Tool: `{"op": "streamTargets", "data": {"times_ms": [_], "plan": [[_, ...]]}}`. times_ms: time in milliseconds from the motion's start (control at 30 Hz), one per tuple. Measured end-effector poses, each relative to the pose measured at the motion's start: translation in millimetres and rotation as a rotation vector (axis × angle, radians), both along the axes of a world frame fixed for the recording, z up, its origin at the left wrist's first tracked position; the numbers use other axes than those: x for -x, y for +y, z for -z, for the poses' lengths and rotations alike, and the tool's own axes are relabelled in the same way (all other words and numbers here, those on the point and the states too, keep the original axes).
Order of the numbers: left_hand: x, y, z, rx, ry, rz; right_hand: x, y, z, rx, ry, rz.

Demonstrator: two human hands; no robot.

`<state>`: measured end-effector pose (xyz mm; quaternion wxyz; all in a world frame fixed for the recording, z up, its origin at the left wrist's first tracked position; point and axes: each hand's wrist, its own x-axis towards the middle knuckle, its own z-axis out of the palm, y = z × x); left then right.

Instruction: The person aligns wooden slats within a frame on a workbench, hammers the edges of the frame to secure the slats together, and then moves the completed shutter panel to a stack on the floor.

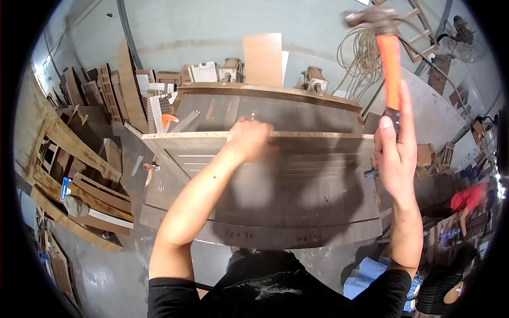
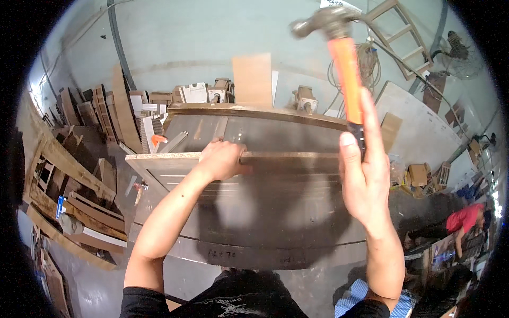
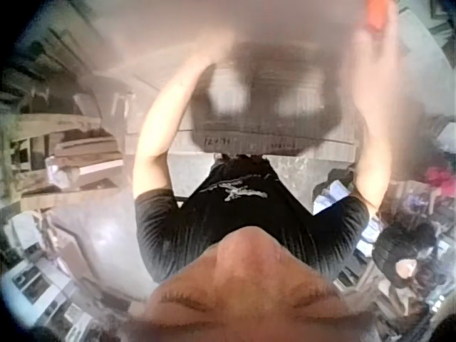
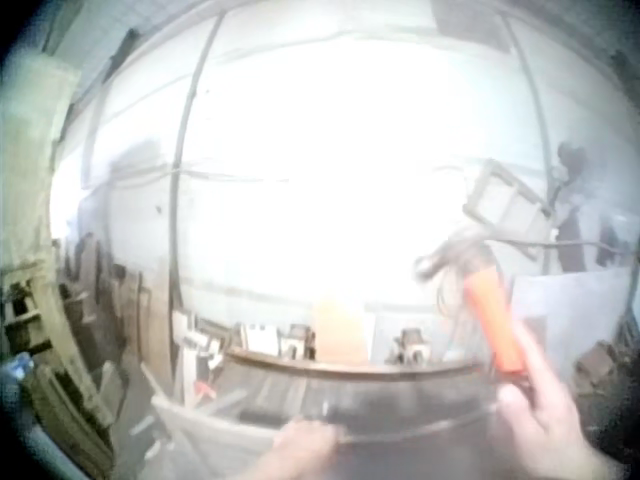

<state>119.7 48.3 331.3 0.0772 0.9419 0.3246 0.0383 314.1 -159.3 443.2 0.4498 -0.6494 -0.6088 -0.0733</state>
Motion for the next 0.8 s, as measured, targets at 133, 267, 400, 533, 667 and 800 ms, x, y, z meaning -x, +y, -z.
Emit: {"op": "streamTargets", "data": {"times_ms": [133, 267, 400, 533, 667, 800], "plan": [[-8.0, 1.0, -1.6, -0.045, -0.004, 0.014, 7.9, -11.1, 23.3, 0.295, -0.368, -0.146], [-1.8, 5.1, 6.3, -0.046, -0.074, 0.006, 18.3, -2.2, -5.8, 1.112, 0.002, -0.022], [-4.0, 0.2, -0.5, 0.003, 0.042, -0.023, 3.3, -8.9, -1.2, 0.25, 0.155, -0.03], [-7.9, -2.4, -2.7, -0.009, 0.029, -0.001, -2.5, -3.4, 16.6, 0.309, 0.013, -0.077], [-6.2, 5.5, 0.6, -0.029, -0.026, 0.041, -3.1, -9.8, 20.4, 1.027, -0.104, -0.089], [17.3, 15.6, 8.9, -0.13, -0.044, 0.073, -33.8, -30.5, 64.0, 0.421, 0.135, -0.155]]}}
